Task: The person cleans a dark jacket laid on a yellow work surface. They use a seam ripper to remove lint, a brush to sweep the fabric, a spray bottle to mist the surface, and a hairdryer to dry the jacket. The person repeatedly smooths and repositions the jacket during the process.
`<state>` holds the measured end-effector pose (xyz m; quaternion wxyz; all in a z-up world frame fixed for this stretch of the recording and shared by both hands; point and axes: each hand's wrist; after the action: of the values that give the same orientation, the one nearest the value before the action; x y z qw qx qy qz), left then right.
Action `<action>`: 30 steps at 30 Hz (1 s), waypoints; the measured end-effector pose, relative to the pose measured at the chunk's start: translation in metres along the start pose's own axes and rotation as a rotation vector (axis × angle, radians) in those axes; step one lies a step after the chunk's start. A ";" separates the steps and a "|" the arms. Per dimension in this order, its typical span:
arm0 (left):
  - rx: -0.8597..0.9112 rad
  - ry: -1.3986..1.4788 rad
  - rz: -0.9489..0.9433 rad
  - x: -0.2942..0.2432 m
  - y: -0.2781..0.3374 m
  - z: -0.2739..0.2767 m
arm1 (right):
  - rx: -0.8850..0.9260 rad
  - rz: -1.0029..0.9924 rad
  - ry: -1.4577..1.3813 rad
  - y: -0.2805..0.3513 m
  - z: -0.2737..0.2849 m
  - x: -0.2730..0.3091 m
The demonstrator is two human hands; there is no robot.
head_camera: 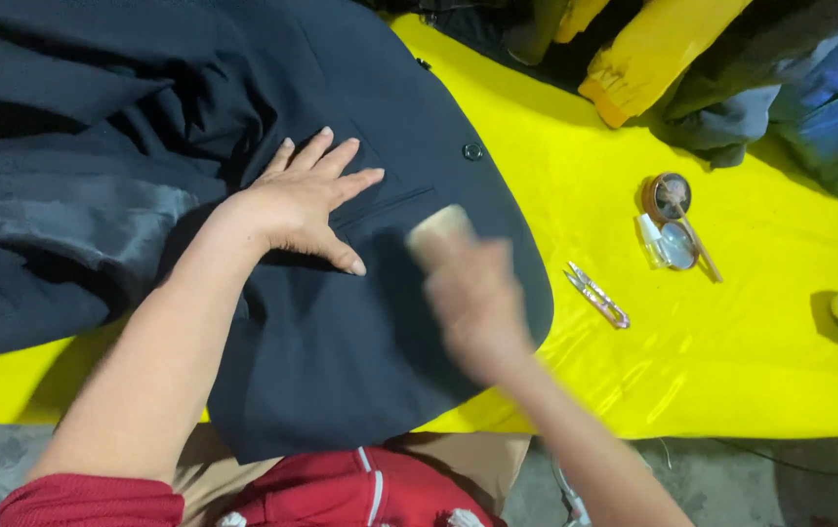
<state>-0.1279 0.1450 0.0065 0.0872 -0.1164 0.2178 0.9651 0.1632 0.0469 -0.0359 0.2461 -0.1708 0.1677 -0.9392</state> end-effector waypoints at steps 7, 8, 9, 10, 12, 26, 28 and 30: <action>-0.004 -0.014 -0.024 -0.004 0.006 -0.002 | 0.236 0.257 -0.058 0.046 -0.006 0.061; 0.001 -0.013 -0.021 -0.004 0.007 0.000 | 0.232 0.280 -0.059 0.043 -0.005 0.054; 0.007 -0.012 -0.019 -0.005 0.007 0.003 | 0.227 0.304 -0.060 0.039 -0.003 0.046; 0.011 -0.013 -0.018 -0.007 0.010 0.005 | 0.229 0.302 -0.063 0.042 -0.002 0.044; 0.013 0.022 -0.016 -0.012 0.013 0.009 | 0.231 0.325 -0.090 0.049 -0.004 0.037; 0.140 -0.002 -0.180 0.003 0.003 0.010 | 0.279 0.576 -0.354 -0.001 0.036 0.046; 0.064 0.134 -0.274 0.025 -0.012 0.005 | 0.268 0.579 -0.384 -0.027 0.030 0.041; 0.113 0.252 -0.336 0.037 -0.013 0.009 | 0.334 0.531 -0.396 -0.050 0.022 0.042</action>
<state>-0.1620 0.1652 -0.0009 0.2251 -0.2656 0.2582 0.9012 0.1176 0.0615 0.0138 0.5335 -0.2573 -0.0001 -0.8057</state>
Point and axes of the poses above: each hand's wrist, its own y-axis away from the middle knuckle, its own z-axis out of the back of the hand, x = y × z, and after that the axes turned 14 degrees about z, right-handed
